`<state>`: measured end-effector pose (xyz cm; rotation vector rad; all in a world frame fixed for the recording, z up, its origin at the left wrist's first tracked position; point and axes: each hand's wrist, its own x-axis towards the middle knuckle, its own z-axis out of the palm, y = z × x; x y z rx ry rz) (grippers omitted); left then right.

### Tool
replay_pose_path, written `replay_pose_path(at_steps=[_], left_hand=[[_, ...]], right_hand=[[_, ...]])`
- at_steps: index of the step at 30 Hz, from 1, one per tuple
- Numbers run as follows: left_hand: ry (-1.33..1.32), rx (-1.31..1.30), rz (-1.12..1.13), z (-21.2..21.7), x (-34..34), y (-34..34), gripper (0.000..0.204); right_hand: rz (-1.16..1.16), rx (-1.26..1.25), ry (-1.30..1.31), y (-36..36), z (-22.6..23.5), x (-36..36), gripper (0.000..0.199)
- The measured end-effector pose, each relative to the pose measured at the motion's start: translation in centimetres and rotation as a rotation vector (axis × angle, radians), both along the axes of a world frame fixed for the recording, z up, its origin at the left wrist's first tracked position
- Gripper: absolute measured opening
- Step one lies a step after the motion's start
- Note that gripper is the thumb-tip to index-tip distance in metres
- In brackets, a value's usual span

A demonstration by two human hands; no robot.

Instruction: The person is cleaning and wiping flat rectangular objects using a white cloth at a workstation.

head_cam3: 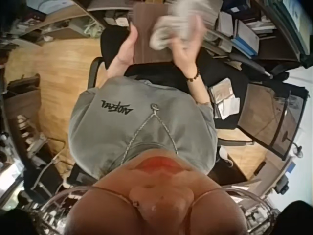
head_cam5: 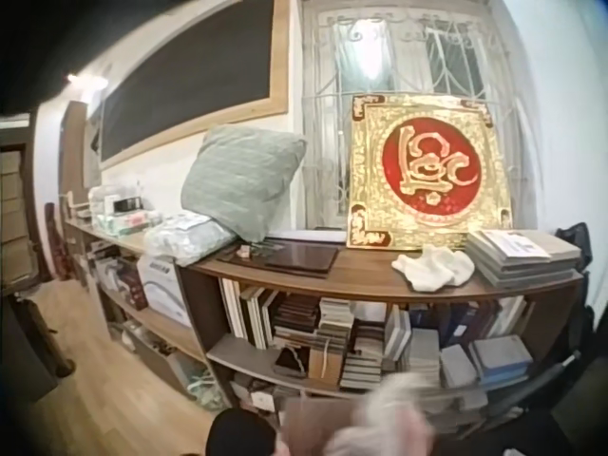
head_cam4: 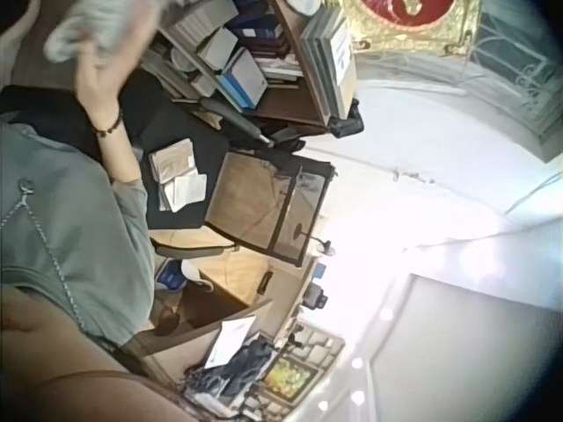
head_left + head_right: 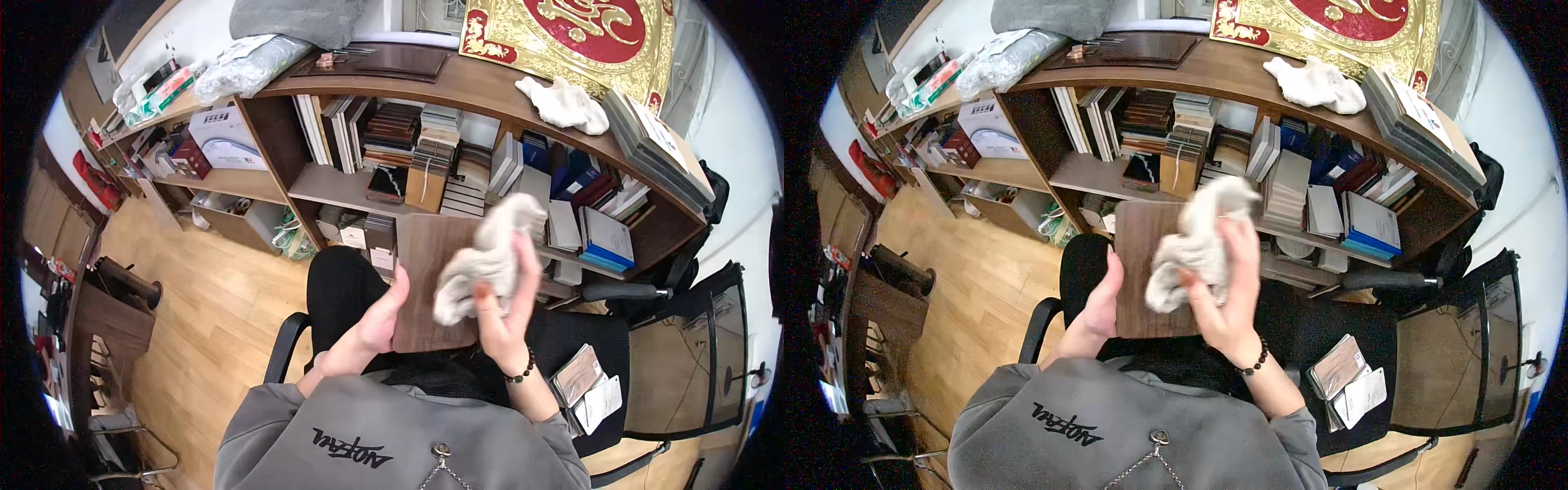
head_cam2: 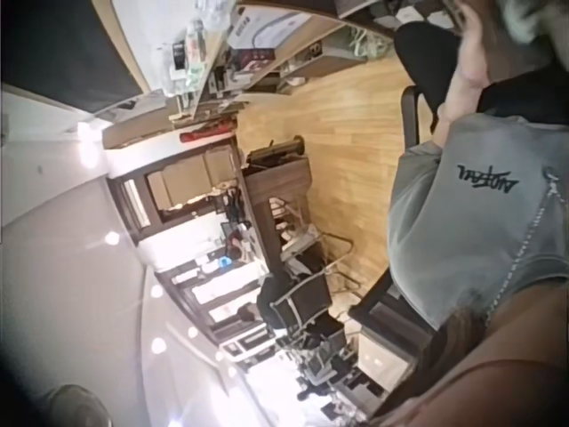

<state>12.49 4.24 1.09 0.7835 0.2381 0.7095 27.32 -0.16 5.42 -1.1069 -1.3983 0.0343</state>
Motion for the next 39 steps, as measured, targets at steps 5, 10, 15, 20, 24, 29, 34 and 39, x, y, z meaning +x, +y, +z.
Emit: replay_pose_path(at_steps=[5, 10, 15, 20, 24, 29, 34, 39], left_hand=[[-0.110, -0.032, 0.051, 1.3, -0.5, 0.1, 0.067], [-0.191, -0.154, -0.006, 0.9, 0.0, 0.6, 0.067], [-0.069, -0.143, 0.015, 0.4, 0.3, 0.5, 0.067], [-0.146, -0.348, -0.043, -2.3, -1.3, 2.1, 0.067], [-0.136, -0.380, -0.063, -3.7, -2.1, 2.7, 0.067], [-0.004, -0.195, -0.103, -1.5, -0.9, 3.7, 0.067], [-0.024, -0.185, -0.027, 0.8, -0.2, 7.1, 0.066], [-0.037, -0.281, 0.197, -2.3, 0.7, 10.2, 0.066]], right_hand=[[0.082, -0.141, -0.586, -0.5, -0.9, -0.6, 0.047], [0.199, -0.148, -0.524, 1.7, -0.5, 1.4, 0.044], [0.129, -0.139, -0.496, 1.9, -0.7, 1.0, 0.042], [0.489, -0.326, -0.327, 2.0, -3.3, 2.2, 0.039], [0.260, -0.396, 0.142, 4.9, 1.3, 4.5, 0.032], [0.323, -0.209, 0.674, 15.2, 8.3, 11.6, 0.029], [-0.126, 0.027, 0.469, 16.3, 9.6, 9.5, 0.027], [-0.050, -0.403, 0.053, 8.6, -1.4, 3.6, 0.024]])
